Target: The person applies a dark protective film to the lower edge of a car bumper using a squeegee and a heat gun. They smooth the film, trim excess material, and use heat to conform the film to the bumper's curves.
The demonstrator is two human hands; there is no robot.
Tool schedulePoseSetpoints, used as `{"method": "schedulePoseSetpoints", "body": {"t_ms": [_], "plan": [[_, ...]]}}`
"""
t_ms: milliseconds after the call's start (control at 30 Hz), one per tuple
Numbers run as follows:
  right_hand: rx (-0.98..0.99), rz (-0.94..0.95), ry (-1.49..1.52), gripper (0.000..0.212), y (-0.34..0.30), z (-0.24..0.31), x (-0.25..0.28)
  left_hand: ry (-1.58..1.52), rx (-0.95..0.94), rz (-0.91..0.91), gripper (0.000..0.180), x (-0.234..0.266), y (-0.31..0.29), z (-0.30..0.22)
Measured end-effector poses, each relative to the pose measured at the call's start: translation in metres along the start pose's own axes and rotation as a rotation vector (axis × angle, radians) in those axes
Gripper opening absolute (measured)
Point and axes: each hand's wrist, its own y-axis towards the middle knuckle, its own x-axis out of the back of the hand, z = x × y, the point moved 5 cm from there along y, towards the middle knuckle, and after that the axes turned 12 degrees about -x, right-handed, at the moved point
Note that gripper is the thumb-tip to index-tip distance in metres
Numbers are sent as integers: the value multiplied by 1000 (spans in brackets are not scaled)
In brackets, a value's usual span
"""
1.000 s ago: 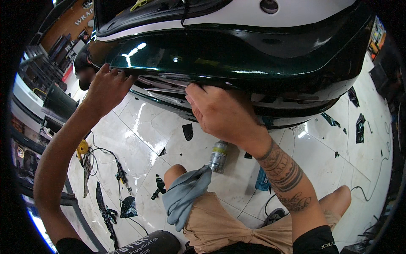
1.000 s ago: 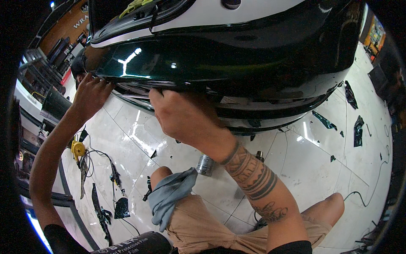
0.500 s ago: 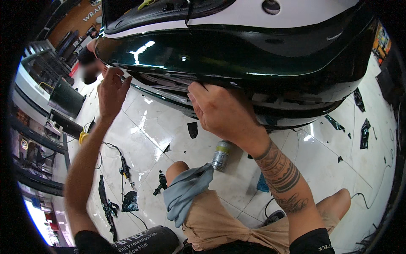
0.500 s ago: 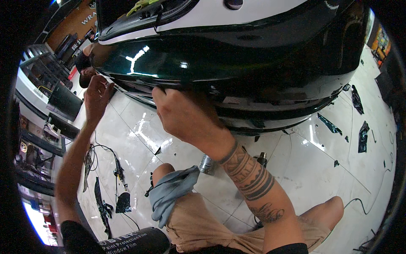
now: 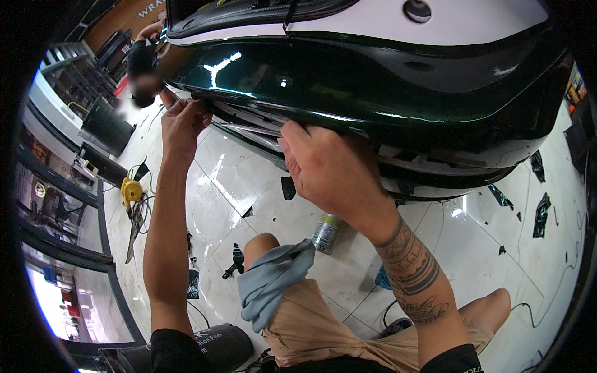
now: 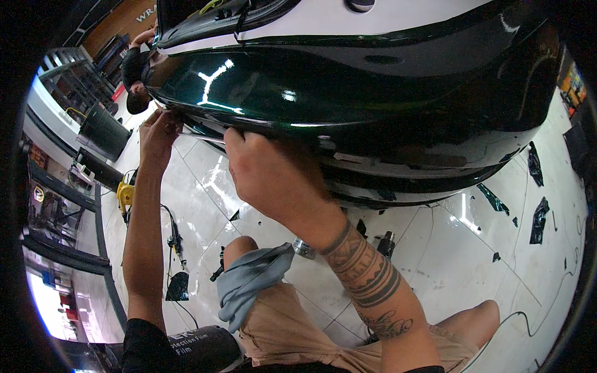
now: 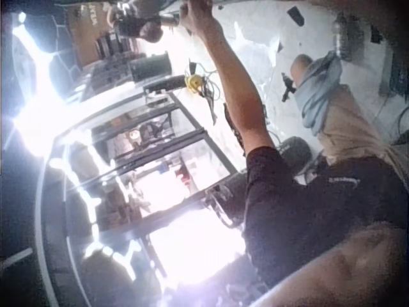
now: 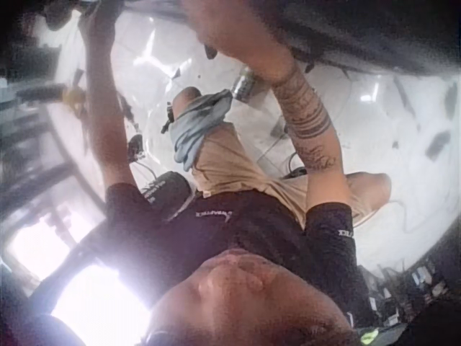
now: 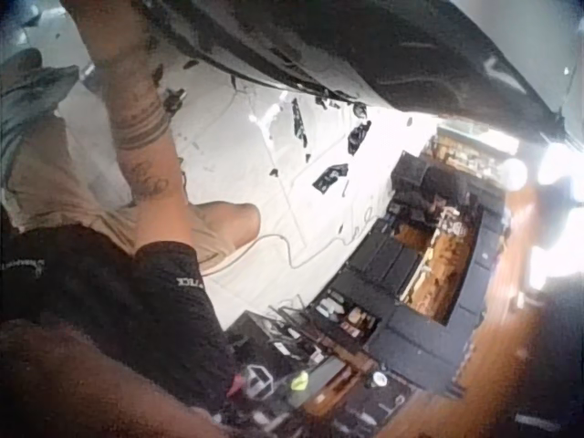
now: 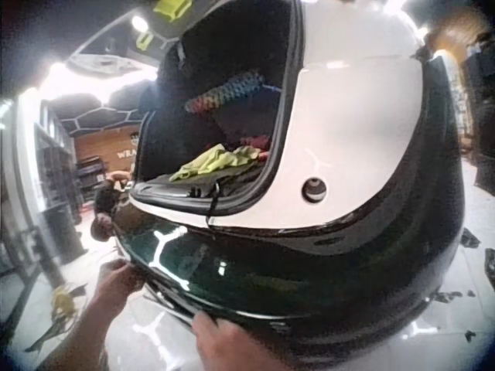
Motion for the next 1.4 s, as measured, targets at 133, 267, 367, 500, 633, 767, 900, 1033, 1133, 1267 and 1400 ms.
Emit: {"method": "schedulePoseSetpoints", "body": {"t_ms": [133,267,367,500,633,767,900,1033,1133,1267,1400], "plan": [[-14,25,-24,11,0,-1,0,47,33,8,12,0,2,-3],[159,-88,-149,19,-7,3,1,51,60,14,13,1,4,-4],[57,-26,3,11,-1,1,2,39,74,24,15,4,5,-1],[79,-30,-4,11,-2,3,3,23,51,72,20,5,9,1],[94,-61,39,9,-3,0,1,130,66,35,24,2,10,-1],[153,-126,6,7,-3,-1,1,-6,60,80,16,0,3,0],[128,-117,-2,6,-2,2,3,-34,42,82,13,7,-7,7],[27,-25,-11,6,2,-3,-6,-51,27,77,18,6,-5,11],[13,-9,-6,6,1,-2,-4,36,67,34,22,2,-4,8],[27,1,3,7,1,-3,-4,159,53,-53,24,-3,0,5],[164,-122,-7,7,0,3,-1,247,-28,-37,23,-4,-1,2]]}}
